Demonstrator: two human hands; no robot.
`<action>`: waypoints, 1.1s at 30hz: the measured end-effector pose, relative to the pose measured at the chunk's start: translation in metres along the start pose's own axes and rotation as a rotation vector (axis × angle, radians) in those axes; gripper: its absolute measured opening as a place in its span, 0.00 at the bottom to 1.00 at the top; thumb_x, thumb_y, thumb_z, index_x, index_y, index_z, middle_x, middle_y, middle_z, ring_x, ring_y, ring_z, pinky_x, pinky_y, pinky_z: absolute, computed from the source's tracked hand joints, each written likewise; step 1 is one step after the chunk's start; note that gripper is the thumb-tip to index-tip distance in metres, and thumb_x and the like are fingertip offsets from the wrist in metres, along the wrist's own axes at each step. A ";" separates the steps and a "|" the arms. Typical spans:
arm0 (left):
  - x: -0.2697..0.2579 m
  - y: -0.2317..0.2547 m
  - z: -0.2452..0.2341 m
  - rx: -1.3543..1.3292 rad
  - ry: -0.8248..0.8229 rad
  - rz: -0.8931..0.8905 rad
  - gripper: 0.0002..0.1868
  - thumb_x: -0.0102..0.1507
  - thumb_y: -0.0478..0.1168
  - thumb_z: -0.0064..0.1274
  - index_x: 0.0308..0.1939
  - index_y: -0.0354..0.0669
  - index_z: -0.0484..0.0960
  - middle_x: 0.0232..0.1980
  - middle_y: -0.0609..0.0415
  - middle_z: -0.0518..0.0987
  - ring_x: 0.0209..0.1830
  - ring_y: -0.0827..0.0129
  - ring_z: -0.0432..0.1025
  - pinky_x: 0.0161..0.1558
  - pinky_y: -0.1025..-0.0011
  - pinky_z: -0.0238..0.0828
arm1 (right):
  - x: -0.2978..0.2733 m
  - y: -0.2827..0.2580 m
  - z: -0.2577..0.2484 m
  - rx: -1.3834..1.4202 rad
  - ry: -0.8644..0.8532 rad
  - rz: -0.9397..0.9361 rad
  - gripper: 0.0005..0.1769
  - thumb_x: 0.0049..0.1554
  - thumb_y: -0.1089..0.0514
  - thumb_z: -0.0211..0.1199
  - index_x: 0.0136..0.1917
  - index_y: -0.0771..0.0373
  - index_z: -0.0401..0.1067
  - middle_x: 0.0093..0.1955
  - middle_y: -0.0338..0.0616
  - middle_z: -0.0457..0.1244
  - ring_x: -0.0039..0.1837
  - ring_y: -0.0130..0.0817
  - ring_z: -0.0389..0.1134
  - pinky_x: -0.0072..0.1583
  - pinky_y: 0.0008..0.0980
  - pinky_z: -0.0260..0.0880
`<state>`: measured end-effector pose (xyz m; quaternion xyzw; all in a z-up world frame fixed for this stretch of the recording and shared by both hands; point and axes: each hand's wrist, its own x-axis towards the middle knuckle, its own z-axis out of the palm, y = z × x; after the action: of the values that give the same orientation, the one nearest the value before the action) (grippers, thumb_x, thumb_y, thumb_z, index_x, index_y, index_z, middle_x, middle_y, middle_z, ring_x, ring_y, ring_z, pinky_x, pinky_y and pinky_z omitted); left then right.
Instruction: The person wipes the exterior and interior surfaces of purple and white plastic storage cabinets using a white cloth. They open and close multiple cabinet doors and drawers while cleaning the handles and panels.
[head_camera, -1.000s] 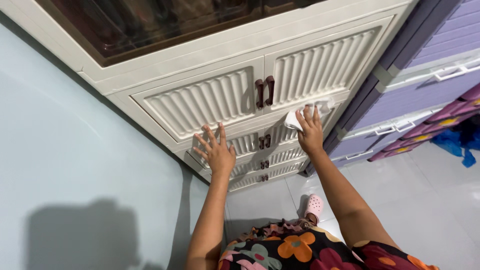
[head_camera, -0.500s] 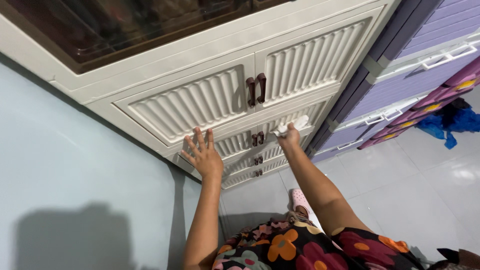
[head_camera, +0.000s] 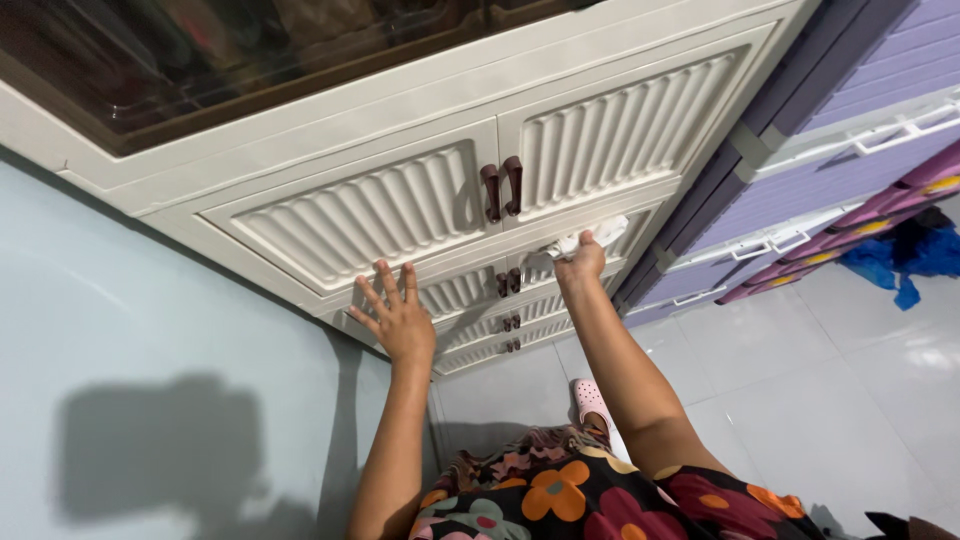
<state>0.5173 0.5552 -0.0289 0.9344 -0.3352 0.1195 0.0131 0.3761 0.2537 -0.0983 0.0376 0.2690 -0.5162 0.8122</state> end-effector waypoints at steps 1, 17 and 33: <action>0.000 0.000 0.000 -0.018 -0.020 -0.004 0.48 0.63 0.45 0.55 0.83 0.69 0.47 0.86 0.51 0.28 0.83 0.35 0.25 0.70 0.24 0.26 | 0.008 0.001 -0.006 0.004 -0.028 -0.022 0.22 0.67 0.57 0.48 0.72 0.65 0.61 0.66 0.52 0.64 0.66 0.53 0.67 0.67 0.63 0.68; -0.004 0.005 0.001 -0.052 0.007 -0.033 0.47 0.63 0.48 0.57 0.82 0.66 0.48 0.86 0.48 0.33 0.83 0.35 0.28 0.71 0.24 0.28 | 0.032 -0.057 -0.030 -0.101 0.138 0.146 0.19 0.69 0.49 0.46 0.66 0.62 0.63 0.63 0.48 0.63 0.60 0.50 0.67 0.64 0.64 0.67; -0.014 0.055 -0.018 -0.417 -0.058 -0.137 0.49 0.65 0.52 0.53 0.81 0.54 0.38 0.82 0.38 0.25 0.81 0.41 0.21 0.71 0.27 0.17 | 0.024 -0.045 -0.095 -0.297 0.005 0.207 0.21 0.65 0.62 0.55 0.71 0.61 0.63 0.64 0.48 0.64 0.62 0.47 0.68 0.63 0.55 0.70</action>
<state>0.4687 0.5235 -0.0180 0.9350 -0.2889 0.0196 0.2047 0.3069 0.2454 -0.1805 -0.0541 0.3392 -0.3842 0.8570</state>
